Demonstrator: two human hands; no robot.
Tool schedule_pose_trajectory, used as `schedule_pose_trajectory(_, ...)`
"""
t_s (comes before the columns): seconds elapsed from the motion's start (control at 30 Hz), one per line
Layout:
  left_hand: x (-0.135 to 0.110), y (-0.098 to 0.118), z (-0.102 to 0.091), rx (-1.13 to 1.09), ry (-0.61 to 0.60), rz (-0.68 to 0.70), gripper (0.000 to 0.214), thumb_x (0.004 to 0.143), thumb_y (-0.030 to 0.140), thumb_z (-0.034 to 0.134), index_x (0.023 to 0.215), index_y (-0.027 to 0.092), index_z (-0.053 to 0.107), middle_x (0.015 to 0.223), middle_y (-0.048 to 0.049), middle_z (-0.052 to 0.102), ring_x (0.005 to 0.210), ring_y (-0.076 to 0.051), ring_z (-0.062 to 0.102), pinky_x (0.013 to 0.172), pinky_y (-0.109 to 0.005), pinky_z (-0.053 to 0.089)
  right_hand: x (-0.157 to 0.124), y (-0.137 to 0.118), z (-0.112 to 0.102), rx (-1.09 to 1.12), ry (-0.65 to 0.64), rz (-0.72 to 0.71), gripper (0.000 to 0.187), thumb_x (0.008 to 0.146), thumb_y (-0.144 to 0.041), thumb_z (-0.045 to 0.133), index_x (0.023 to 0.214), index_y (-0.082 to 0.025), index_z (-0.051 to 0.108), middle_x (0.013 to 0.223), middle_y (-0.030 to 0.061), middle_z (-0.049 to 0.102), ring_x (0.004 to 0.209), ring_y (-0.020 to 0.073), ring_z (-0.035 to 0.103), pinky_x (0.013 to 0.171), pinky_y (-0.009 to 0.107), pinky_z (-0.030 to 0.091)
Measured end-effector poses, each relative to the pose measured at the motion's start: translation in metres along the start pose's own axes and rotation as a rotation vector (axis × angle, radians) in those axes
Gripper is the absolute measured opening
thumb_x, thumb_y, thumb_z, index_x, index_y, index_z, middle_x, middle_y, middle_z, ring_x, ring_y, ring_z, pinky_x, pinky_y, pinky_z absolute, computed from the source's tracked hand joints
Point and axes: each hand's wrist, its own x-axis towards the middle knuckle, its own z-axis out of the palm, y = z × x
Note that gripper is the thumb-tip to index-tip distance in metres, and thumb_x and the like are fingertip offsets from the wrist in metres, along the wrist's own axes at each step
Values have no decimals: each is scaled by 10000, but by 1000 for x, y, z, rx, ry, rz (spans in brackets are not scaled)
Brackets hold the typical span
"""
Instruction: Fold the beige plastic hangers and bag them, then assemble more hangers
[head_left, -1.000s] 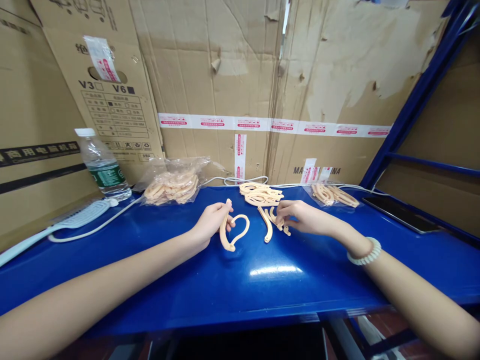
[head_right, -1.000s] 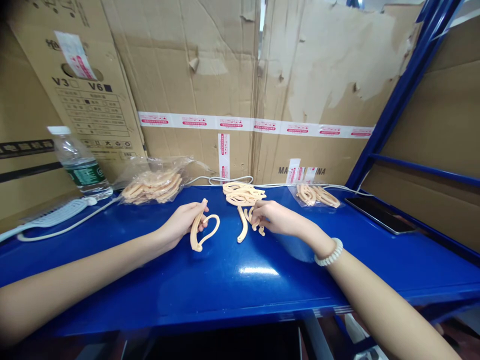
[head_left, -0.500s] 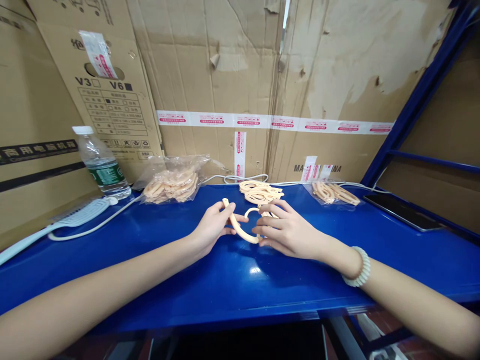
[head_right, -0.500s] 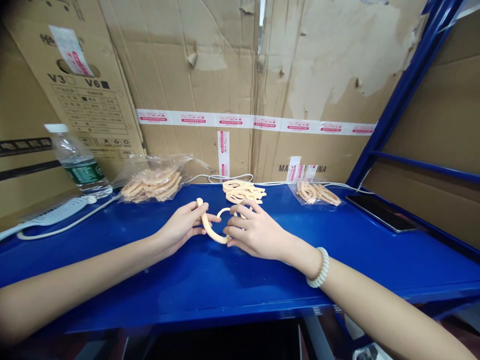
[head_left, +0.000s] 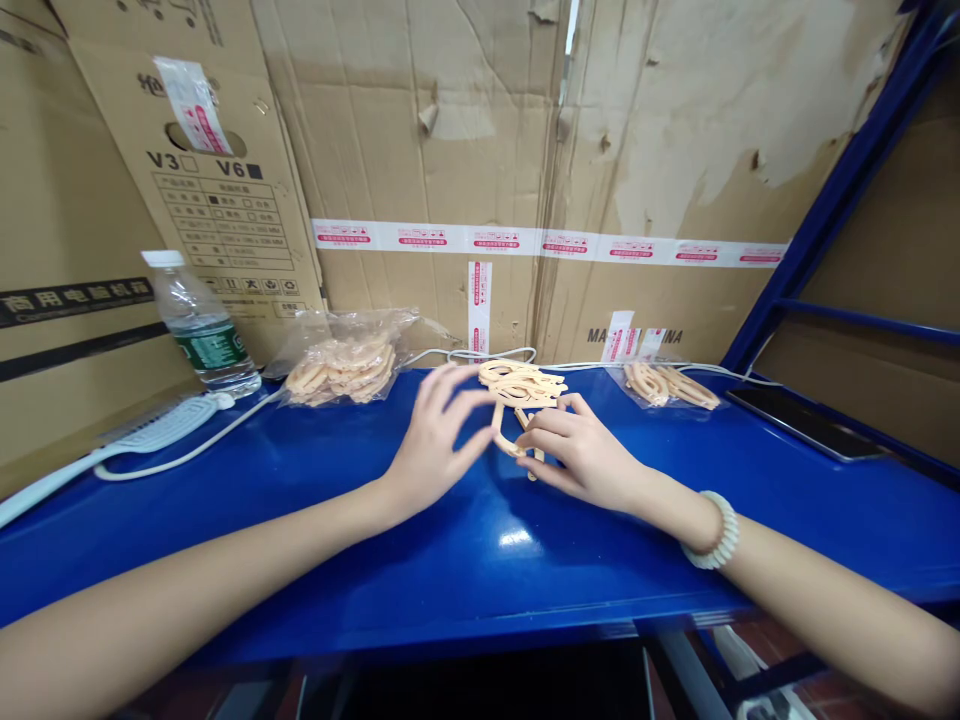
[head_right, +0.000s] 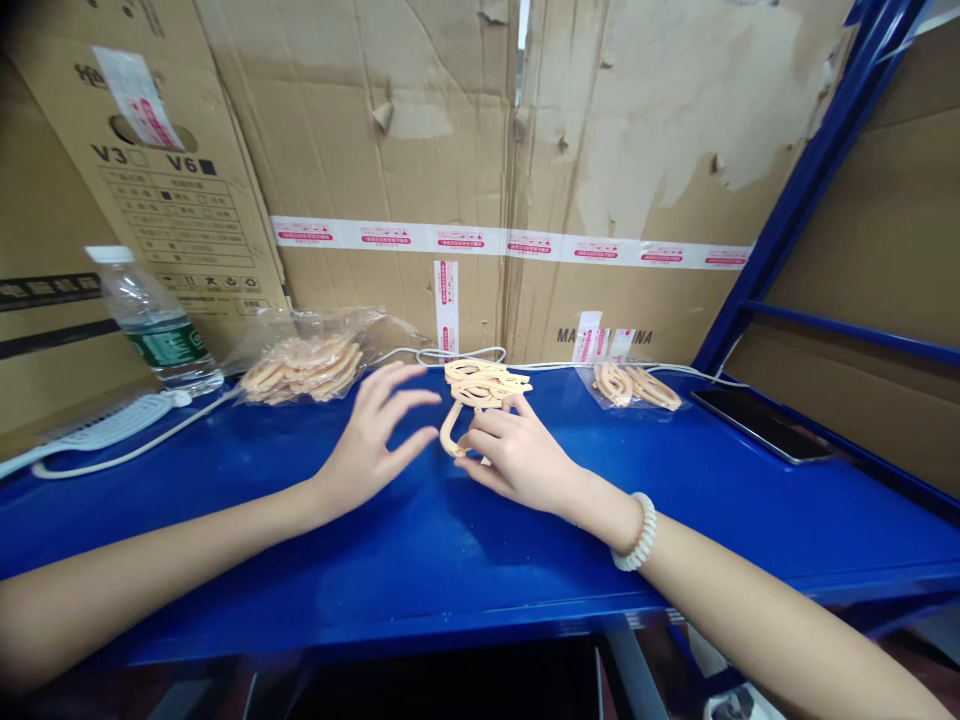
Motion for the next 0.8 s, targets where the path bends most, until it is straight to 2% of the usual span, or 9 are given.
schedule_pose_trajectory(0.03,-2,1,0,84,-97,148,213,898,206,588,1109,237,574,1309,-67,562,1341,-281,381,1140,-587,187,0,-1,0,-2,-4,-9,215,982,-307,471,956,-163,629,873,58,655,821,179,565,829,355,288)
schedule_pose_trajectory(0.1,-6,2,1,151,-248,277,138,941,196,526,1070,208,573,1142,-56,659,1235,-255,499,1136,-589,175,0,-2,2,-18,-23,-41,228,980,-317,471,929,-158,628,875,62,644,813,181,544,807,350,284)
schedule_pose_trajectory(0.23,-9,1,6,205,-359,258,99,969,248,494,951,175,559,951,-29,675,968,-200,619,1083,-513,299,-1,-5,6,-53,-36,-84,236,980,-307,461,925,-149,628,864,64,623,808,183,511,795,349,275)
schedule_pose_trajectory(0.37,-7,-3,8,319,-354,391,269,1011,298,383,848,158,544,826,-28,648,769,-180,613,991,-452,386,-2,-6,7,-4,13,-49,203,956,-306,508,910,-155,635,798,38,607,776,173,512,794,353,266)
schedule_pose_trajectory(0.43,-7,-3,7,333,-351,446,299,1019,298,352,842,156,547,787,-30,634,704,-176,595,847,-375,449,-1,-6,7,86,27,-6,184,921,-320,568,863,-161,640,743,16,596,744,162,522,785,349,271)
schedule_pose_trajectory(0.53,-7,-2,5,260,-353,437,293,1017,290,358,844,156,552,773,-37,623,684,-175,575,659,-293,424,1,-7,6,272,21,71,163,854,-327,657,791,-177,652,678,-10,604,693,146,542,759,334,296)
schedule_pose_trajectory(0.63,-6,-4,3,220,-351,477,288,1011,221,353,814,159,553,778,-46,627,712,-180,562,678,-297,400,2,-4,5,486,18,210,176,844,-337,655,776,-175,661,676,0,653,629,138,564,687,305,356)
schedule_pose_trajectory(0.7,-4,-8,1,219,-357,506,279,1004,192,359,811,159,557,785,-49,629,718,-184,548,687,-305,387,2,1,4,554,31,292,201,865,-357,631,797,-170,664,688,12,670,608,139,570,649,292,384)
schedule_pose_trajectory(0.8,0,-16,-3,150,-414,460,228,1001,221,395,860,154,561,811,-48,615,731,-184,534,697,-302,392,0,8,5,367,22,219,164,871,-349,642,875,-188,675,794,35,679,795,187,592,817,361,384)
